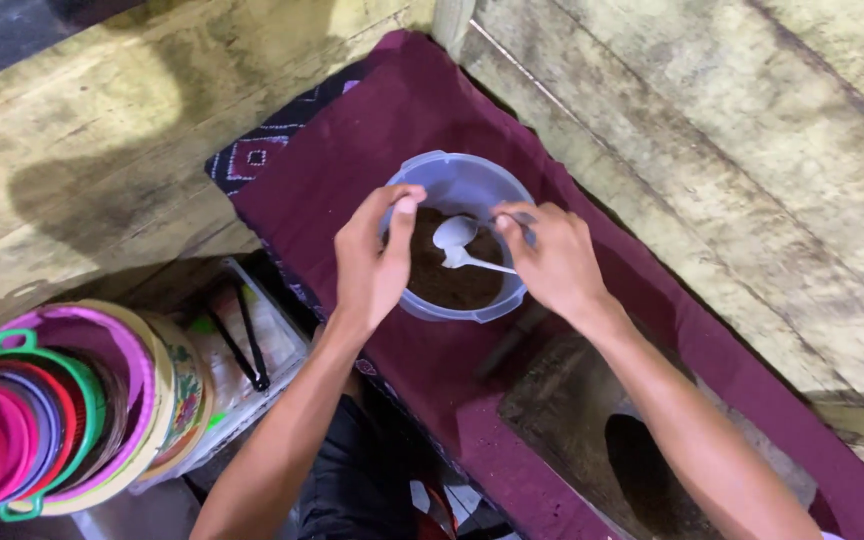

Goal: Using a spoon to transfer ground material between a purple bowl, a stone mortar, and a clear plastic container.

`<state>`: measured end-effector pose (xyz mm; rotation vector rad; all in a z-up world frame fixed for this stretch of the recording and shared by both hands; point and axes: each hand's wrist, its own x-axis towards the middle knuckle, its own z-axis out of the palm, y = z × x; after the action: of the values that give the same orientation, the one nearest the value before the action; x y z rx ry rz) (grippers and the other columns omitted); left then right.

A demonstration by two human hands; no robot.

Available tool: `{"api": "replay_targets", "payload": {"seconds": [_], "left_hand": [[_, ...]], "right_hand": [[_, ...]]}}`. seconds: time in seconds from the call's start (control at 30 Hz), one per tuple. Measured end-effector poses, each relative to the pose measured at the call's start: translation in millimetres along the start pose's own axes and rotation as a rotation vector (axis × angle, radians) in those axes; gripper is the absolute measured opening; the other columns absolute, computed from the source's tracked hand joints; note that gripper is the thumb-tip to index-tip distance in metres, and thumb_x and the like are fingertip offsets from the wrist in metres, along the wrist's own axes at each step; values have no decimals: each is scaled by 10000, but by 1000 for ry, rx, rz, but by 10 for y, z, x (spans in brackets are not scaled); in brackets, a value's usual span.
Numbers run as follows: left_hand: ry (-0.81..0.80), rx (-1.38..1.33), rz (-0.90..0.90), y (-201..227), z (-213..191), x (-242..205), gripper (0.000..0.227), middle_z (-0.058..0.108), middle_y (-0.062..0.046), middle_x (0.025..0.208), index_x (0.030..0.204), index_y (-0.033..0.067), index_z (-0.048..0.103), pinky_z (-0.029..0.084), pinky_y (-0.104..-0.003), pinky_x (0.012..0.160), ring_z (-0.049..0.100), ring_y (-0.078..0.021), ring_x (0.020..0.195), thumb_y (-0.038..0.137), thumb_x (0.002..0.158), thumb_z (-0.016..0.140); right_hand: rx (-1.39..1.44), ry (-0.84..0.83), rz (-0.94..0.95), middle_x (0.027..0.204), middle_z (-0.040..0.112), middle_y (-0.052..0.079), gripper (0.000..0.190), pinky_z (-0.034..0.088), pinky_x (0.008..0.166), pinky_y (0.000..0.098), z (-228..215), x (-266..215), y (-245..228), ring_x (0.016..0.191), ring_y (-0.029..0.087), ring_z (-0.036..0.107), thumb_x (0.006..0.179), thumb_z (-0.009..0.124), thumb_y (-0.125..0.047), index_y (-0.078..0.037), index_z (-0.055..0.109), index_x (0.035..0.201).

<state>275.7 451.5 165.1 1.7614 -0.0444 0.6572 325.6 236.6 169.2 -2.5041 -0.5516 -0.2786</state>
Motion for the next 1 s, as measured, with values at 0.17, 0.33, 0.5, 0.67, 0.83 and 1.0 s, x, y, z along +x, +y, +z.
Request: {"api": "replay_targets", "payload": {"seconds": [0.17,0.33,0.5,0.67,0.83,1.0], "left_hand": [[-14,-43,-59,-130,115,104,249,779,-76,1018,1117,135,731,531,-455,978,721,-311,1065,217,1073,501],[15,-1,-82,-312,188,92,278,788,-68,1002,1120,150,731,529,-457,968,723,-292,1065,233,1080,469],[-1,24,-102,-256,188,84,290,786,-93,1020,1150,122,702,531,-495,966,718,-337,1062,236,1084,444],[34,-46,-132,-276,169,82,234,787,-92,1005,1119,117,704,531,-474,977,729,-303,1058,142,1056,480],[82,-20,-72,-304,195,88,242,777,-115,998,1114,110,698,543,-457,960,729,-312,1050,23,1011,497],[89,22,33,-335,221,72,292,765,-115,982,1127,86,673,558,-457,930,737,-309,1009,-70,964,488]], "right_hand": [[42,-107,-105,828,762,86,179,557,841,440,314,416,76,870,336,729,1002,626,-215,-164,792,1048],[124,-260,-68,789,773,165,236,566,821,424,321,448,-201,747,341,750,968,578,-68,-48,813,975],[142,-373,-73,759,751,151,216,565,717,450,96,387,-294,765,403,729,970,581,-166,-101,768,882],[120,-294,-134,846,768,132,189,567,762,466,-12,585,-278,857,384,730,970,600,-136,-91,780,932],[126,-295,-163,848,770,135,194,561,763,485,239,665,-241,853,391,727,973,604,-133,-91,793,975],[122,-404,-122,749,747,171,210,563,735,505,264,461,-191,766,425,722,992,580,-145,-99,784,1013]]}}
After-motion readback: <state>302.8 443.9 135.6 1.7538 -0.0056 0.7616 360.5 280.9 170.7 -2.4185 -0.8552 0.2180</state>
